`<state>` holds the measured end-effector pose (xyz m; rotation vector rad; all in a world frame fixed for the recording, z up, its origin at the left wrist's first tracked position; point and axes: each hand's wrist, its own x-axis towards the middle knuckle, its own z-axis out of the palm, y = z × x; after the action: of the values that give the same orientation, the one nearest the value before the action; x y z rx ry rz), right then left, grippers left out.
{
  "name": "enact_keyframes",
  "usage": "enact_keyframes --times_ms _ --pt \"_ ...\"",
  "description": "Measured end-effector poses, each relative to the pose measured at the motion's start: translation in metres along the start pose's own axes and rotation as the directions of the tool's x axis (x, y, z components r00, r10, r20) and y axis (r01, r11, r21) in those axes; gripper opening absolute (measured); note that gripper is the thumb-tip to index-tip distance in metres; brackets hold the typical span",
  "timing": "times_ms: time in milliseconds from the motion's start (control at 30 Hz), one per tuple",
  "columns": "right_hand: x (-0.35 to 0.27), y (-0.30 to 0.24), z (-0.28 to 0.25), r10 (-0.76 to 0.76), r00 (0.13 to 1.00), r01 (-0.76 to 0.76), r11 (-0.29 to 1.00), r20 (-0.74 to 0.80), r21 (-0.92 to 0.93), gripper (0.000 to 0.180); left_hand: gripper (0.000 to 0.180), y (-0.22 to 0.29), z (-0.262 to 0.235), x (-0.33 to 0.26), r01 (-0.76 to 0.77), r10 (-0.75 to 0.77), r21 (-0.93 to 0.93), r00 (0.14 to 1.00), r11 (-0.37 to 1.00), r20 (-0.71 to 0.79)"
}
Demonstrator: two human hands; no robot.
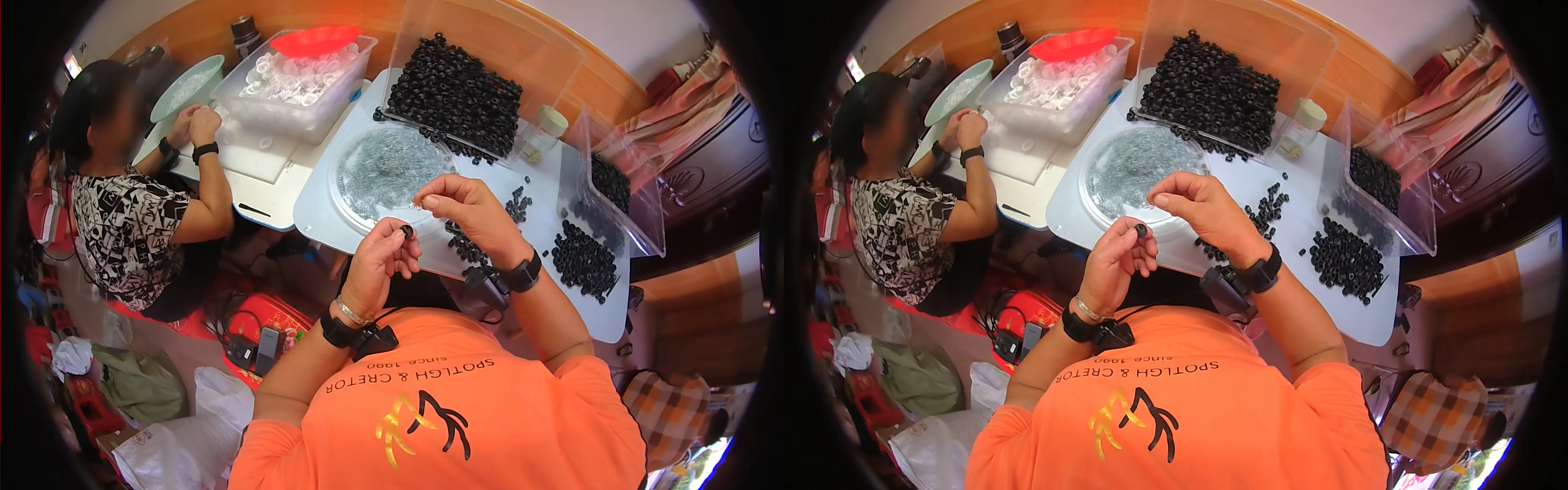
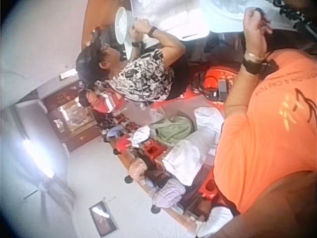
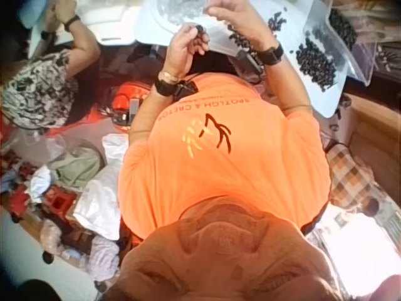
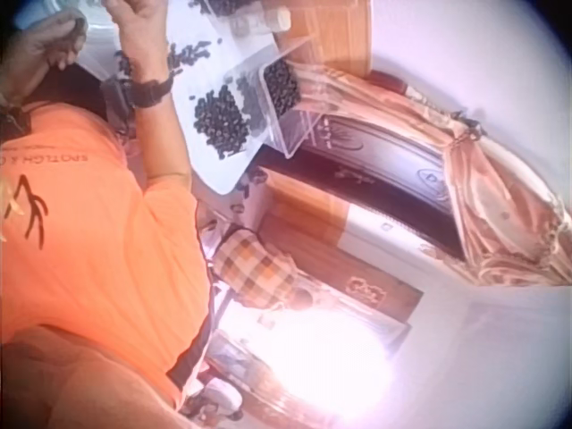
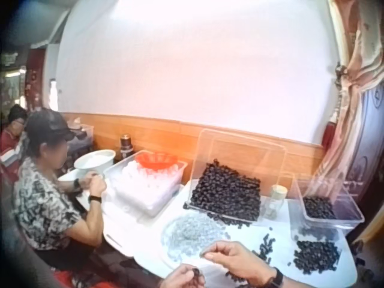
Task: Manually assembling small black plastic components by hand at a workbench.
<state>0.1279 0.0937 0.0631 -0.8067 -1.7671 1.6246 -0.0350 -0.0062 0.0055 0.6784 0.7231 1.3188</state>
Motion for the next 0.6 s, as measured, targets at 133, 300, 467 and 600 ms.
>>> enact_keyframes --times_ms 133,300,467,600 --pt "0.008 0.012 -0.009 -0.05 0.995 0.031 0.977 -0.082 -0.211 0.021 0.02 0.005 0.004 0.006 -0.025 0.027 0.068 0.999 0.997 -0.021" --pt "0.019 0.023 -0.015 0.059 0.994 -0.076 0.979 -0.093 -0.187 0.022 0.02 0.01 0.003 0.031 -0.077 0.084 0.241 0.996 0.968 -0.019" --pt "0.033 0.037 -0.013 0.0 0.999 -0.006 0.991 -0.049 -0.137 0.02 0.019 0.011 -0.004 0.048 -0.07 0.068 0.069 0.997 0.995 0.035" --pt "0.036 0.037 -0.01 -0.01 0.998 -0.003 0.981 -0.066 -0.193 0.019 0.019 0.009 -0.013 0.053 -0.069 0.07 -0.05 0.997 0.996 0.031"
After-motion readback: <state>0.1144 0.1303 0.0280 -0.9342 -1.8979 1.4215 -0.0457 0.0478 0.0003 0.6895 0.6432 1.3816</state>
